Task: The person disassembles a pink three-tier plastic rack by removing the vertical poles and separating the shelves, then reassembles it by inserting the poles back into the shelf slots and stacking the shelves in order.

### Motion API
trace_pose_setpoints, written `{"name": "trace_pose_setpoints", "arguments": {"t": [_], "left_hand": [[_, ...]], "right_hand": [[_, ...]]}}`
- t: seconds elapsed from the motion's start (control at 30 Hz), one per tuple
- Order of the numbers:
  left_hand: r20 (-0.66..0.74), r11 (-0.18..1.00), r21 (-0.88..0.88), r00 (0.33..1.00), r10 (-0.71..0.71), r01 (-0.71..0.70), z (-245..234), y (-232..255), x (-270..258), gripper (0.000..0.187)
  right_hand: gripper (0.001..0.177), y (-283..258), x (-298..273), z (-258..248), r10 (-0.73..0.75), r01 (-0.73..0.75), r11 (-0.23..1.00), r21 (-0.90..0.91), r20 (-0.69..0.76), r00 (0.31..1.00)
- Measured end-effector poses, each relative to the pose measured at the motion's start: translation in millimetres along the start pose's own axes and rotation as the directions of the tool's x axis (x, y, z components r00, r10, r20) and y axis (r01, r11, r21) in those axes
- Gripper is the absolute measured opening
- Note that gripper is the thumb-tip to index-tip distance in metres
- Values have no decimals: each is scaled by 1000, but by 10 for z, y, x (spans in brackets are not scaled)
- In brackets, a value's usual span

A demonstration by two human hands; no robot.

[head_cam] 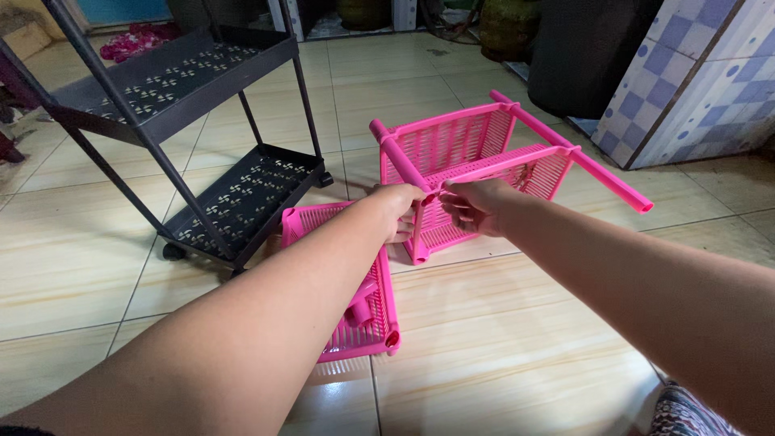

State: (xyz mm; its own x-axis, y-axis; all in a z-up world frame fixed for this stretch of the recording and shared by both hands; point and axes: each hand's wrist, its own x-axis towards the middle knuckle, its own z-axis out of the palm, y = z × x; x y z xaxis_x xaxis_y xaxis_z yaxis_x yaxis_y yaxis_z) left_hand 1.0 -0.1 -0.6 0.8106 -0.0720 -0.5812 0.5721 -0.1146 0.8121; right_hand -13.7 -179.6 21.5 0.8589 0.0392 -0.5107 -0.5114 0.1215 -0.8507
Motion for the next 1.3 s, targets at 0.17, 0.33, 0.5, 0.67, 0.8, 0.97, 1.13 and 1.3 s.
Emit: {"name": "trace_pose_setpoints", "arguments": {"t": [0.17, 0.33, 0.5, 0.67, 0.8, 0.97, 1.13, 1.3], "left_hand": [[65, 999, -48, 998, 15, -11, -6, -17, 121, 26], [64, 999, -38, 998, 15, -12, 20, -84, 235, 27], [72, 999, -32, 997, 20, -17, 21, -67, 217, 29], [8, 999, -27, 999, 31, -31, 6, -90, 188, 22], [-15, 1000, 23, 1000, -10, 10, 30, -155, 298, 19], [32, 996, 70, 997, -64, 62, 42, -254, 404, 18], [35, 983, 100, 987, -155, 151, 32, -183, 228, 21], [-37, 998, -51, 999, 20, -22, 43, 271, -254, 55]], "right_hand": [[17, -23, 8, 8, -13, 13, 1000, -12, 23, 1000], [16, -39, -105, 13, -27, 28, 999, -41, 15, 1000], [15, -19, -96, 37, -70, 69, 994, -79, -11, 998], [18, 74, -5, 60, -197, 193, 978, 74, 59, 979], [17, 123, 12, 71, -281, 279, 959, 56, 47, 958], [16, 191, -49, 140, -326, 327, 945, -29, 29, 945], [21, 297, -182, 269, -372, 358, 920, -158, -73, 925], [24, 505, -396, 272, -425, 348, 849, -398, -120, 897]]}}
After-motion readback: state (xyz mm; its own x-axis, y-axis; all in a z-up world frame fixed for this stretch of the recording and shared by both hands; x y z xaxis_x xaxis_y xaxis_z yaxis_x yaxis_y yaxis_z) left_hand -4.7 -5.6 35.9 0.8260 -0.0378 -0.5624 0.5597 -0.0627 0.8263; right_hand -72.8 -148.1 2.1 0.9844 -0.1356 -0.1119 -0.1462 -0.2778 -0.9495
